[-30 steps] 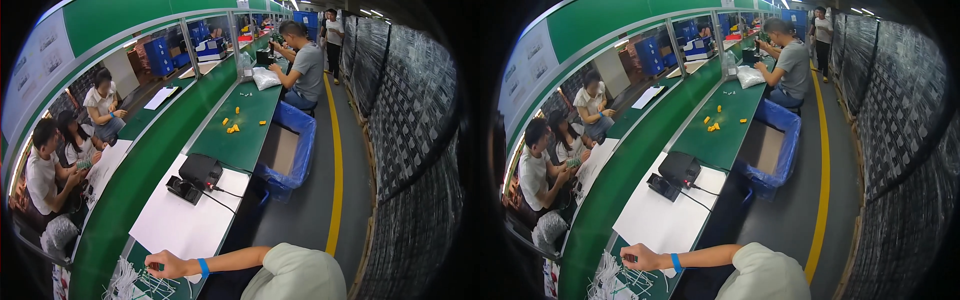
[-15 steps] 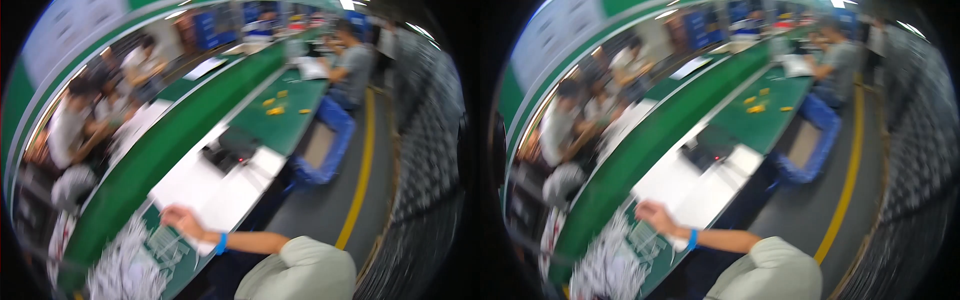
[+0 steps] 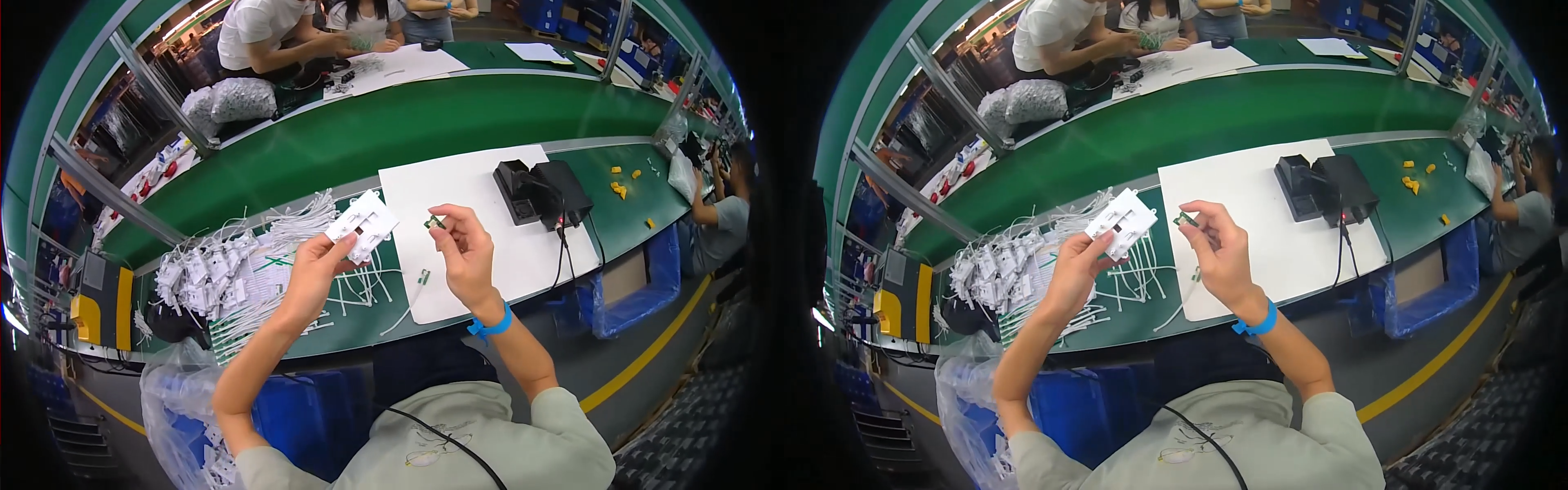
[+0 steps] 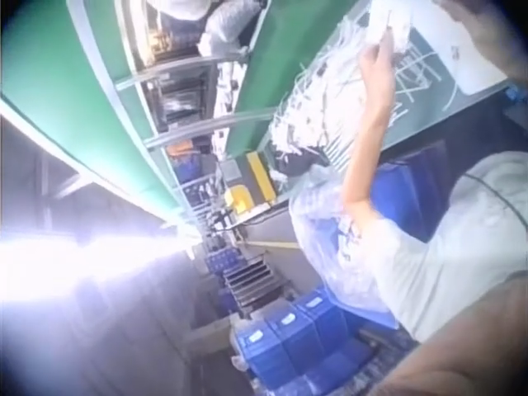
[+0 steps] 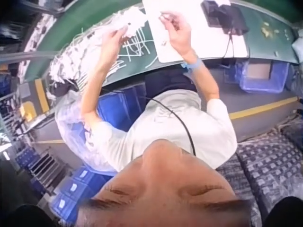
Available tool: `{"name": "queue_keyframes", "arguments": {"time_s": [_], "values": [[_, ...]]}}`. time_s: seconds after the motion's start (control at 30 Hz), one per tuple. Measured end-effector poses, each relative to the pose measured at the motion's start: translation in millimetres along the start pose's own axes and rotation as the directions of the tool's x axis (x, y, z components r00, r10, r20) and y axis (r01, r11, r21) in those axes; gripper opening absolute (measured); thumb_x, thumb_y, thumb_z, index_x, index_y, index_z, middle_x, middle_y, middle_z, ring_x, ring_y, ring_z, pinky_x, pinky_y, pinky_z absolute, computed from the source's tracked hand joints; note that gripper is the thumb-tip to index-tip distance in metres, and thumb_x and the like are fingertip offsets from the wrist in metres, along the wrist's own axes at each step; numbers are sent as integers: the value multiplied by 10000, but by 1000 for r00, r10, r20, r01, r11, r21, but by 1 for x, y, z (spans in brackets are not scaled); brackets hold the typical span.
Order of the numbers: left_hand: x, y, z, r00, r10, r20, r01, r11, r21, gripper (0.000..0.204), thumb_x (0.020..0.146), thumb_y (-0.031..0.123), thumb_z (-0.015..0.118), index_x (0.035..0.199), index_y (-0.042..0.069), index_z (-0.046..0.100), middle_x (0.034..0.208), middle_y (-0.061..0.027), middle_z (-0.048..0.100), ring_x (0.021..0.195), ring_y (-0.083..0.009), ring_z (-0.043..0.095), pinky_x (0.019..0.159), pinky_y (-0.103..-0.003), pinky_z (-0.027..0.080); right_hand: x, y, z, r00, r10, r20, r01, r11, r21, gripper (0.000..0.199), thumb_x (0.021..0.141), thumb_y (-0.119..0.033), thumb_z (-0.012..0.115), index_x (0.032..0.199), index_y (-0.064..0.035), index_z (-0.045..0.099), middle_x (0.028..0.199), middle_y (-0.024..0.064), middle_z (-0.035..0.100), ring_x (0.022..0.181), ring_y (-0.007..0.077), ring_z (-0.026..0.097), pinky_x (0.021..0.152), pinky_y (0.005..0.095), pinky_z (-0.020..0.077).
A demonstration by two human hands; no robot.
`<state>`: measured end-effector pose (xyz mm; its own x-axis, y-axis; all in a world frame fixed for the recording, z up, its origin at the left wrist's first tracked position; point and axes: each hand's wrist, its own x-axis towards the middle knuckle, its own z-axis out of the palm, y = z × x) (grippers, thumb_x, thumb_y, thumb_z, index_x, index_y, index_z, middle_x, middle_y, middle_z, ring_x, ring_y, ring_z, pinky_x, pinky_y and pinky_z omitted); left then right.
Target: Soldering wires and components onto small circuit boards at an industrial workstation.
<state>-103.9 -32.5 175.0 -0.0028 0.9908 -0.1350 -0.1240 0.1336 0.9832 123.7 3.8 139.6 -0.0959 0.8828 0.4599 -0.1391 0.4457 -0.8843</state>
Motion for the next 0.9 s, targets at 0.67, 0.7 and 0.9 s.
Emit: {"name": "queue_keyframes", "arguments": {"time_s": [0.67,0.7,0.9], "values": [[11,-31,9,868,-434,240,475,867,-152,377,945,377,533,1130,61,624,1054,-61,685,966,-180,653,826,-337,499,-7,1,17,965,-170,199,204,964,-169,178,859,45,684,1033,8,680,955,128,643,783,214,669,646,292,551],[10,-33,9,875,-431,222,470,866,-172,396,952,360,517,1171,43,610,1107,-79,677,1043,-206,666,895,-379,522,-8,1,19,957,-199,209,233,960,-156,181,859,47,683,1035,7,680,958,131,645,783,218,679,646,293,564],[6,-39,1,854,-417,311,502,816,-285,412,984,312,468,1246,14,578,1200,-118,672,1108,-259,659,969,-448,522,-10,3,27,975,-139,174,155,984,-83,207,868,62,675,1069,11,666,976,117,622,826,203,690,668,285,592]]}}
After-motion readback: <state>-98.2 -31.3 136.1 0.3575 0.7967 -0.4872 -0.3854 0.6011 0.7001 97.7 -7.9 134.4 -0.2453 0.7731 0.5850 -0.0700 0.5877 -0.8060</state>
